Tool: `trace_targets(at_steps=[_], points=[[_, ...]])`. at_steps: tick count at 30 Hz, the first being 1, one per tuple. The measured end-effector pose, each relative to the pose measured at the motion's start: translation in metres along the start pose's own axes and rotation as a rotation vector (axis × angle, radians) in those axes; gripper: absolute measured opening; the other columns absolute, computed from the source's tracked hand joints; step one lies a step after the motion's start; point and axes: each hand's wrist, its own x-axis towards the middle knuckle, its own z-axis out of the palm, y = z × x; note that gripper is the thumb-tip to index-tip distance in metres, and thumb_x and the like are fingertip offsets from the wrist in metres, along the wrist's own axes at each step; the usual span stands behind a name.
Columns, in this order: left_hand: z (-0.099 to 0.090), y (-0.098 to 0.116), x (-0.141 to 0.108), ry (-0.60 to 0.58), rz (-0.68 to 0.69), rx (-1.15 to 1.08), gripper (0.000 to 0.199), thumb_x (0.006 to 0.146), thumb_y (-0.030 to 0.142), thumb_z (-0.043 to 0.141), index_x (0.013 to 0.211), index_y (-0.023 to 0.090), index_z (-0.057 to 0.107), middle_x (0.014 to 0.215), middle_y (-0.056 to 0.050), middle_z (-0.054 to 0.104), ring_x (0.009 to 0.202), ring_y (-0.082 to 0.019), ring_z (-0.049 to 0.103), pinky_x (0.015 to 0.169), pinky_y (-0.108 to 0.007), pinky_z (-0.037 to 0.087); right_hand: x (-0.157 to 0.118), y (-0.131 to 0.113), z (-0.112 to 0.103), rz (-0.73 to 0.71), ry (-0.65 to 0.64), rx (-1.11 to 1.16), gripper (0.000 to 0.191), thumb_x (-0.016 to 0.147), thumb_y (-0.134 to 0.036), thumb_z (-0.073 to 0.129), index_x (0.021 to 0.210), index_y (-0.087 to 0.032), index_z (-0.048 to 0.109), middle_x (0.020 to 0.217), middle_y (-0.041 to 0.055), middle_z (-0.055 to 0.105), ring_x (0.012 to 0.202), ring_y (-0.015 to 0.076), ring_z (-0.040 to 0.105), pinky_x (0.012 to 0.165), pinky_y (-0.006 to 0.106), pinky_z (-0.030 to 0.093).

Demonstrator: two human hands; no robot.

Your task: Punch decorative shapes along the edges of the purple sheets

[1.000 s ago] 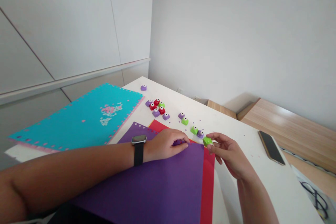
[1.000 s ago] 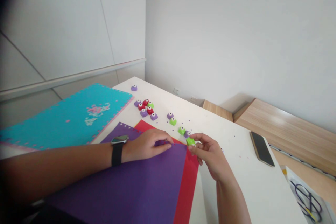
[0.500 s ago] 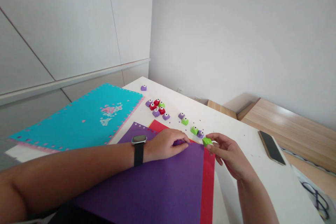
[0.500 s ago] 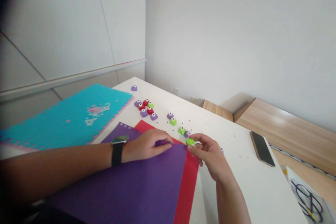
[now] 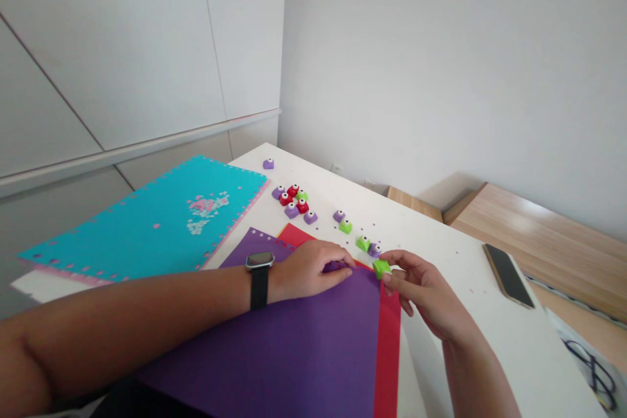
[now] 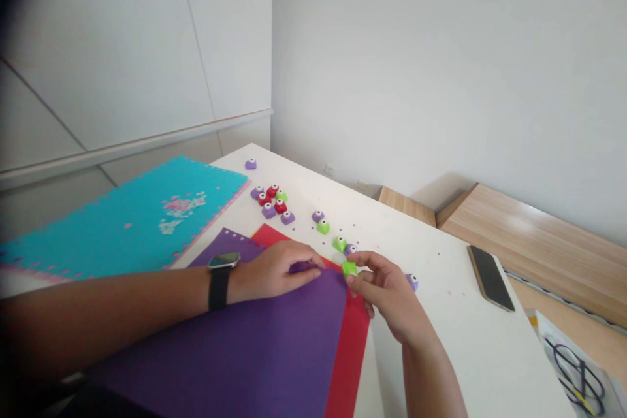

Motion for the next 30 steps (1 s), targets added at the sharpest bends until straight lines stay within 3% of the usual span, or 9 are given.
trace_targets(at_steps=[3, 7, 10, 14, 21, 26, 30], points=[[0.0, 0.0, 0.0, 0.004, 0.009, -0.007, 0.019, 0.099, 0.031, 0.06, 0.109, 0.021, 0.073, 0.105, -0.005, 0.077, 0.097, -0.021, 0.07, 0.087, -0.029, 0.049, 0.003, 0.001, 0.002, -0.001, 0.062, -0.047, 0.044, 0.082, -0.045, 0.082, 0.115, -0.022, 0.065, 0.063, -0.0056, 0.055, 0.048, 0.0087, 0.038, 0.045, 0.024, 0.025], [0.0, 0.001, -0.001, 0.005, 0.007, -0.006, 0.019, 0.1, 0.031, 0.06, 0.11, 0.021, 0.073, 0.104, -0.005, 0.077, 0.097, -0.02, 0.07, 0.087, -0.029, 0.049, 0.008, 0.005, 0.003, -0.066, 0.162, -0.15, 0.044, 0.078, -0.044, 0.086, 0.113, -0.023, 0.071, 0.072, -0.0026, 0.06, 0.065, 0.013, 0.051, 0.059, 0.026, 0.039], [0.0, 0.001, -0.001, 0.01, 0.014, 0.004, 0.02, 0.1, 0.032, 0.059, 0.11, 0.02, 0.072, 0.104, -0.005, 0.077, 0.096, -0.02, 0.07, 0.088, -0.029, 0.049, 0.011, 0.008, 0.001, -0.059, 0.131, -0.132, 0.047, 0.077, -0.044, 0.086, 0.118, -0.024, 0.073, 0.095, 0.0019, 0.067, 0.082, 0.0169, 0.059, 0.075, 0.031, 0.046], [0.0, 0.001, -0.001, 0.009, 0.015, 0.011, 0.019, 0.1, 0.031, 0.059, 0.109, 0.02, 0.072, 0.103, -0.005, 0.077, 0.096, -0.02, 0.07, 0.088, -0.029, 0.048, 0.012, 0.011, -0.001, -0.058, 0.06, -0.026, 0.047, 0.076, -0.042, 0.087, 0.117, -0.023, 0.072, 0.099, 0.0032, 0.07, 0.089, 0.0199, 0.063, 0.085, 0.035, 0.048], [0.0, -0.001, -0.001, 0.012, 0.019, -0.009, 0.017, 0.1, 0.03, 0.06, 0.107, 0.02, 0.072, 0.104, -0.005, 0.077, 0.096, -0.02, 0.07, 0.087, -0.029, 0.049, 0.011, 0.009, 0.0, -0.061, 0.018, 0.052, 0.045, 0.075, -0.037, 0.089, 0.113, -0.022, 0.071, 0.097, 0.0037, 0.072, 0.088, 0.0198, 0.064, 0.084, 0.036, 0.05], [0.001, -0.001, -0.001, 0.019, 0.01, 0.0, 0.018, 0.099, 0.031, 0.06, 0.108, 0.021, 0.072, 0.103, -0.005, 0.077, 0.095, -0.02, 0.07, 0.087, -0.029, 0.049, 0.01, 0.01, -0.003, -0.074, 0.06, -0.033, 0.046, 0.074, -0.039, 0.089, 0.111, -0.022, 0.068, 0.097, 0.0041, 0.071, 0.088, 0.0205, 0.065, 0.083, 0.037, 0.052], [0.001, -0.001, -0.001, 0.024, 0.009, 0.002, 0.019, 0.099, 0.032, 0.06, 0.108, 0.021, 0.073, 0.102, -0.005, 0.077, 0.094, -0.02, 0.07, 0.087, -0.03, 0.049, 0.009, 0.011, -0.004, -0.088, 0.019, -0.071, 0.044, 0.077, -0.038, 0.087, 0.113, -0.024, 0.066, 0.097, 0.0036, 0.071, 0.085, 0.0194, 0.065, 0.08, 0.035, 0.052]])
